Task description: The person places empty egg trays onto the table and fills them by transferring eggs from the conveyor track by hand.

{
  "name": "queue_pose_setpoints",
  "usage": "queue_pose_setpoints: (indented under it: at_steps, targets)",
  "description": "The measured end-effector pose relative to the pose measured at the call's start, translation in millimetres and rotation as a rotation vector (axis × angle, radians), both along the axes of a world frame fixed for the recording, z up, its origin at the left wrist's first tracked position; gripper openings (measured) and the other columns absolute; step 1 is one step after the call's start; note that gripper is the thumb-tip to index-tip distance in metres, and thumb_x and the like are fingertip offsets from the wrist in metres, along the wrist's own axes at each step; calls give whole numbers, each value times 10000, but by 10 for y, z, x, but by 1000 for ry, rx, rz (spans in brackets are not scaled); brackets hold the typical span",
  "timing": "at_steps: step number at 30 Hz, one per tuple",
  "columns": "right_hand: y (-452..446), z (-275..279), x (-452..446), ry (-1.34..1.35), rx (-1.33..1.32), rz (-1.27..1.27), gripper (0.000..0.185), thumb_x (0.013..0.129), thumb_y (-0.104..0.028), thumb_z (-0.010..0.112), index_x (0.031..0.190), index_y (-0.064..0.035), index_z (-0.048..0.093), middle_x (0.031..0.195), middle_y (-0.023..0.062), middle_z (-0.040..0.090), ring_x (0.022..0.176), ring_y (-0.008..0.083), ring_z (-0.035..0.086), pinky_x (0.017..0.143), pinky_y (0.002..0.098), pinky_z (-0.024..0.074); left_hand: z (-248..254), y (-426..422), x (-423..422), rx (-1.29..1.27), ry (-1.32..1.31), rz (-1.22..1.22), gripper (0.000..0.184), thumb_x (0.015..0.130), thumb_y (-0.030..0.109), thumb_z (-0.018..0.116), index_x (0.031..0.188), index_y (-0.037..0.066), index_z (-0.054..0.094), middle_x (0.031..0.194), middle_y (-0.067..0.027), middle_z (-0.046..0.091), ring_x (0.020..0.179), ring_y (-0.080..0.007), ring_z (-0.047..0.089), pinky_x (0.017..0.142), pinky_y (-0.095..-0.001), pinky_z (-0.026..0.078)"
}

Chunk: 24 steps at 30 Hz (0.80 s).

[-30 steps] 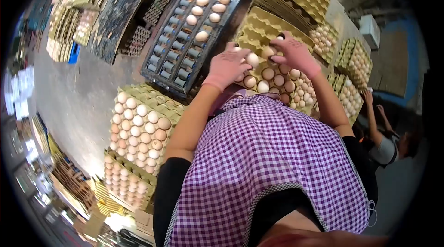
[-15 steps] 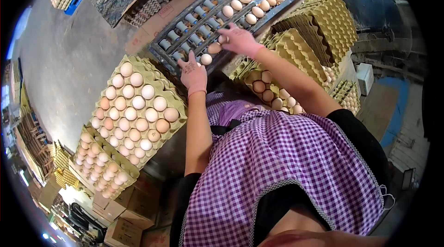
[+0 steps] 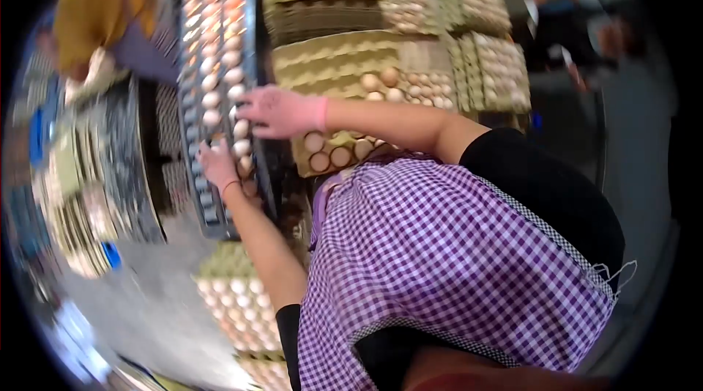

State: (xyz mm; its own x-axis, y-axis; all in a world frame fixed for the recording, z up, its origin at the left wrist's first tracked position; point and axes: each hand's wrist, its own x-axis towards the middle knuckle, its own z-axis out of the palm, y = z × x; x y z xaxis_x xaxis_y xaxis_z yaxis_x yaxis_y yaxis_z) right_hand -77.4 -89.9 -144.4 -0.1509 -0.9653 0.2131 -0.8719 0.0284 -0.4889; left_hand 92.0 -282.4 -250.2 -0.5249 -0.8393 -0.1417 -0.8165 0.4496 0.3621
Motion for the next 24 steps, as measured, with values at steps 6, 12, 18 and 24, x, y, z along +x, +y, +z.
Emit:
queue_pose_setpoints:
  at_steps: [6, 12, 18, 24]
  targets:
    - [1766, 173, 14, -145, -62, -174, 383, 886, -260, 664, 1218, -76, 610, 1278, 168, 578, 1207, 347, 554, 1029, 437, 450, -667, -301, -436, -3, -2, -37, 898, 907, 589, 584, 1473, -64, 339, 1499, -273, 404, 1396, -390, 388, 1130, -479, 351]
    - [2651, 207, 13, -162, 53, -850, 345, 906, -287, 639, 1200, -106, 649, 1194, 129, 637, 1139, 293, 589, 1000, 398, 471, -45, 218, -551, -432, 149, -237, 680, 890, 434, 674, 1291, -93, 521, 1246, -281, 589, 1185, -410, 534, 1006, -499, 429]
    - [2443, -124, -606, 113, 247, -804, 399, 928, -367, 625, 1257, -143, 594, 1066, 125, 647, 1040, 294, 652, 883, 399, 522, 989, 1955, -1271, -63, 444, -1094, 346, 865, 266, 702, 1153, 78, 670, 1083, -112, 657, 1057, -309, 601, 930, -423, 457]
    - [2366, -394, -439, 105, 369, -785, 474, 903, -363, 641, 1327, -197, 510, 1209, 85, 576, 1050, 251, 651, 836, 405, 531, 787, 2446, -1579, -61, 117, -1186, 393, 854, 208, 703, 1215, 108, 584, 1195, -153, 563, 1075, -346, 586, 923, -434, 489]
